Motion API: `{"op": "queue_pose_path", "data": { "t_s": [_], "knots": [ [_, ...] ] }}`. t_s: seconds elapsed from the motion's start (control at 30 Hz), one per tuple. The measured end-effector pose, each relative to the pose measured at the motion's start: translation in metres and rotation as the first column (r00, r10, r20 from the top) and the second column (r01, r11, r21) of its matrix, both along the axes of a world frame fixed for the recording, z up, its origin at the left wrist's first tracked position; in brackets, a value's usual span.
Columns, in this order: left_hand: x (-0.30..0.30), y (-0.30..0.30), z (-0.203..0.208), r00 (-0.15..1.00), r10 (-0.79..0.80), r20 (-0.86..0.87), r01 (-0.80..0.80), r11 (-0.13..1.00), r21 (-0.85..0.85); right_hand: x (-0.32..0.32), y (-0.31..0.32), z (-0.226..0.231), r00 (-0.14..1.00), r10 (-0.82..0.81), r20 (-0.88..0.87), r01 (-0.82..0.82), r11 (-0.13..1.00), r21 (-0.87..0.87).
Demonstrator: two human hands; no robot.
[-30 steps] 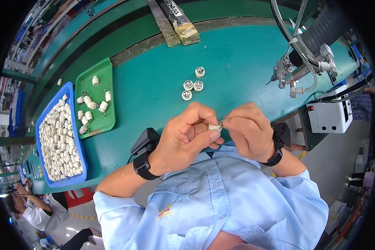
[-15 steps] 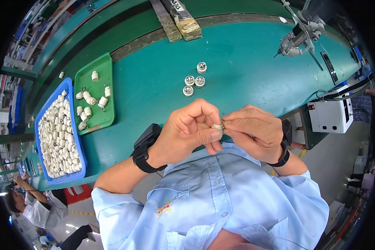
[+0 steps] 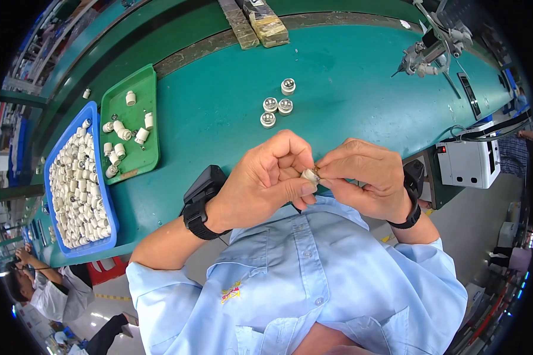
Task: The person picks up a white plastic component and a metal piece by hand, fits the metal piece into the component, and then uses a pneumatic tool to secure the assembly. This process is repeated for several components, which are then placed on the green work surface.
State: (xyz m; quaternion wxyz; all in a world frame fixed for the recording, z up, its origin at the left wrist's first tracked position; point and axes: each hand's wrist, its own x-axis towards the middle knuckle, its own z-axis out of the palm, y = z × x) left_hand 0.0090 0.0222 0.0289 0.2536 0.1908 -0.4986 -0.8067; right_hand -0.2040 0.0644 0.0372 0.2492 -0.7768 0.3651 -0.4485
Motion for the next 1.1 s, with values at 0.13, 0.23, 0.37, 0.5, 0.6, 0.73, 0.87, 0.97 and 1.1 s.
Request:
{"op": "queue_pose_path", "data": {
  "t_s": [0.13, 0.23, 0.37, 0.5, 0.6, 0.73, 0.87, 0.97, 1.1],
  "knots": [
    [0.001, 0.000, 0.000, 0.999, -0.003, 0.034, 0.005, 0.999, -0.052, -0.001, -0.001, 0.004, 0.998, 0.014, -0.065, -0.014, 1.000, -0.004],
    [0.001, 0.000, -0.001, 0.999, -0.003, 0.055, 0.006, 0.998, -0.064, -0.002, -0.003, 0.005, 0.996, 0.035, -0.078, -0.036, 0.999, -0.006],
    [0.000, 0.002, -0.004, 0.998, 0.012, 0.063, -0.005, 0.993, -0.114, -0.004, -0.007, 0.006, 0.994, 0.078, -0.077, -0.075, 0.997, 0.033],
    [-0.002, 0.005, -0.008, 0.994, 0.053, 0.100, -0.032, 0.978, -0.206, -0.006, -0.009, 0.010, 0.993, 0.093, -0.073, -0.080, 0.984, 0.159],
    [-0.002, 0.004, -0.016, 0.981, 0.105, 0.164, -0.036, 0.925, -0.379, -0.003, -0.006, 0.007, 0.998, 0.060, -0.011, -0.055, 0.963, 0.264],
    [-0.003, -0.003, -0.021, 0.974, 0.201, 0.106, -0.062, 0.681, -0.729, 0.002, 0.001, 0.001, 0.998, -0.031, 0.051, 0.014, 0.952, 0.305],
    [-0.002, -0.015, -0.023, 0.938, 0.332, 0.101, -0.027, 0.361, -0.932, -0.002, 0.009, 0.019, 0.995, -0.066, -0.082, 0.070, 0.996, 0.048],
    [0.008, -0.024, -0.029, 0.915, 0.378, 0.137, 0.032, 0.269, -0.963, -0.024, 0.010, 0.046, 0.958, -0.196, 0.207, 0.263, 0.887, -0.379],
    [0.013, -0.024, -0.036, 0.899, 0.425, 0.107, 0.018, 0.208, -0.978, -0.075, -0.021, 0.093, 0.807, -0.412, 0.424, 0.591, 0.559, -0.582]
  ]
}}
